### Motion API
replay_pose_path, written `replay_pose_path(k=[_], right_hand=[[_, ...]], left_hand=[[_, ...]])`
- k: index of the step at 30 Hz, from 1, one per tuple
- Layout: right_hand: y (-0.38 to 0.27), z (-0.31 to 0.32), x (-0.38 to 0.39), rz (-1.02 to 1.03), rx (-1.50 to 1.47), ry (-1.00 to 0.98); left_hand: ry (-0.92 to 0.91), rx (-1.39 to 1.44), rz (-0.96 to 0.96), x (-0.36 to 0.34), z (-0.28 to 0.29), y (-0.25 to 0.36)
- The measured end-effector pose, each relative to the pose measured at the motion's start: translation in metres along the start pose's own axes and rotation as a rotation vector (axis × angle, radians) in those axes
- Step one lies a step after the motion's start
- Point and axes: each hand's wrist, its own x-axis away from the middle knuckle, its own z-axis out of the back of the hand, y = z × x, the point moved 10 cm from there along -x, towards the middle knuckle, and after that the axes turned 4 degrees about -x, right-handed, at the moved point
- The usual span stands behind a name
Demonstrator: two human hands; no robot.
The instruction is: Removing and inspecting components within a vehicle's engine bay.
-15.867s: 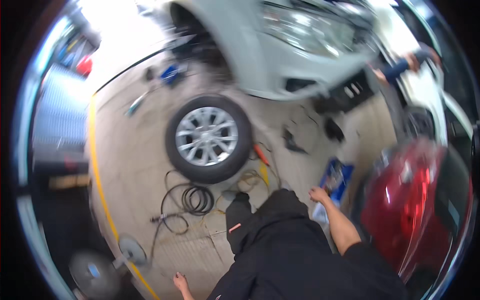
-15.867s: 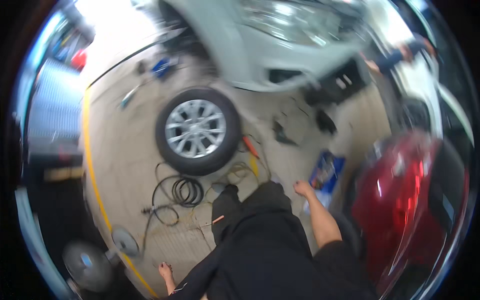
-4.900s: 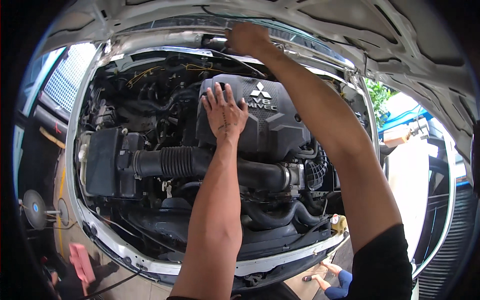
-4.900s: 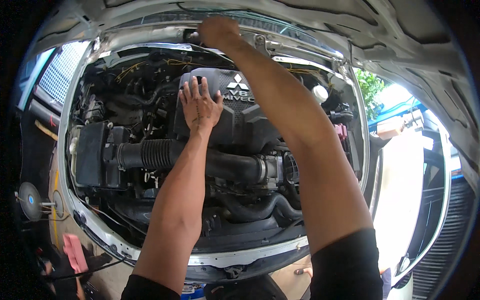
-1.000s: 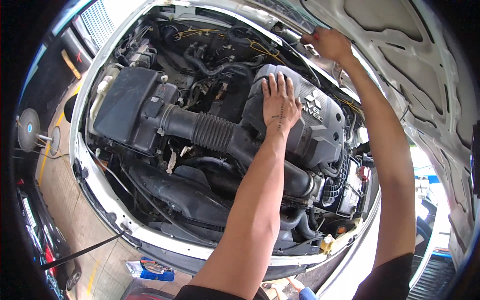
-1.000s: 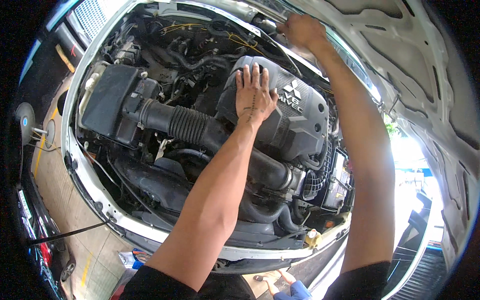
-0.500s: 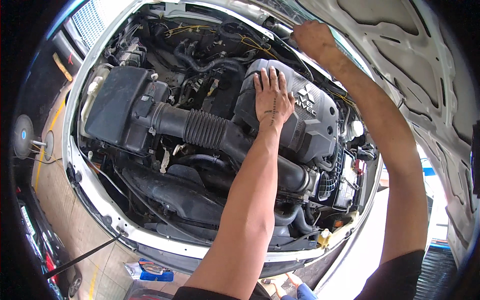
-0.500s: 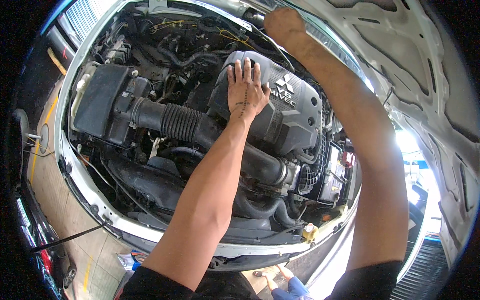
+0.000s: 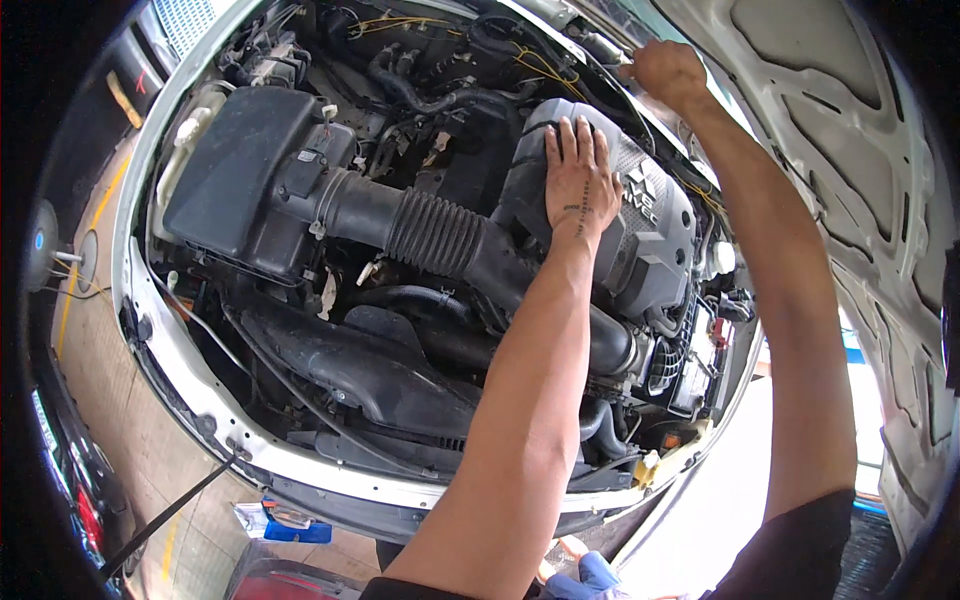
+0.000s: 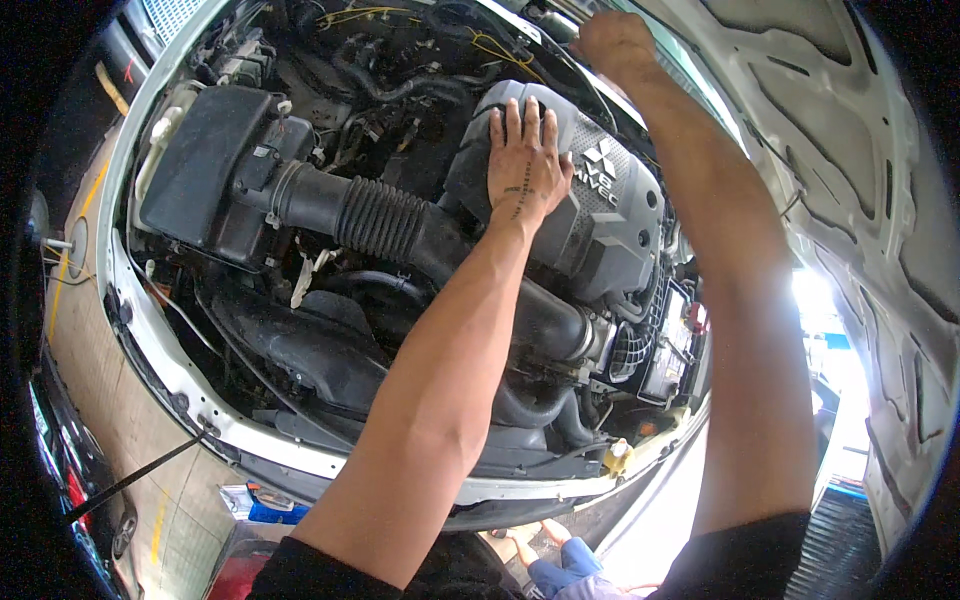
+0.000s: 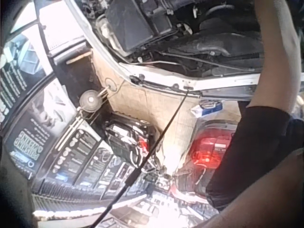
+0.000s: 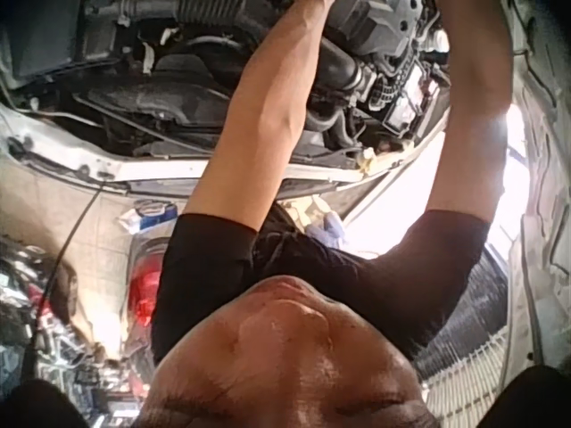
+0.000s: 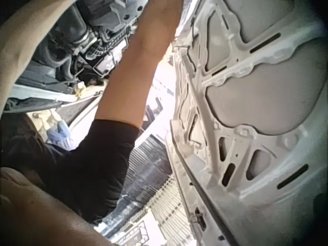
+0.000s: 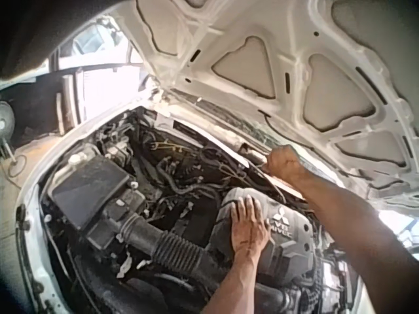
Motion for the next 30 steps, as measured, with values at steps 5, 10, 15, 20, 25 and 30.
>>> replay_pose_path(k=[5,10,15,20,25,30], right_hand=[[0.007,-0.006,0.001,-0.287,-0.162,-0.235],[0.038,0.024,0.008,-0.196,-0.027,-0.179],[0.063,0.058,-0.004,-0.293,-0.102,0.023],[0.042,0.042,-0.036,-0.216,-0.024,0.090],[0.030,0.026,-0.056,-0.207,-0.017,0.114],[0.016,0.018,-0.065,-0.209,-0.006,0.134]], left_hand=[[-0.024,0.029,-0.005,0.005,-0.007,-0.006],[-0.004,-0.005,0.004,0.002,-0.002,-0.003],[-0.023,0.011,-0.003,0.002,-0.002,-0.001],[-0.026,0.022,0.002,0.001,-0.004,-0.002],[-0.032,0.077,-0.004,0.004,0.000,-0.003],[-0.045,0.054,0.003,0.002,-0.001,-0.004]])
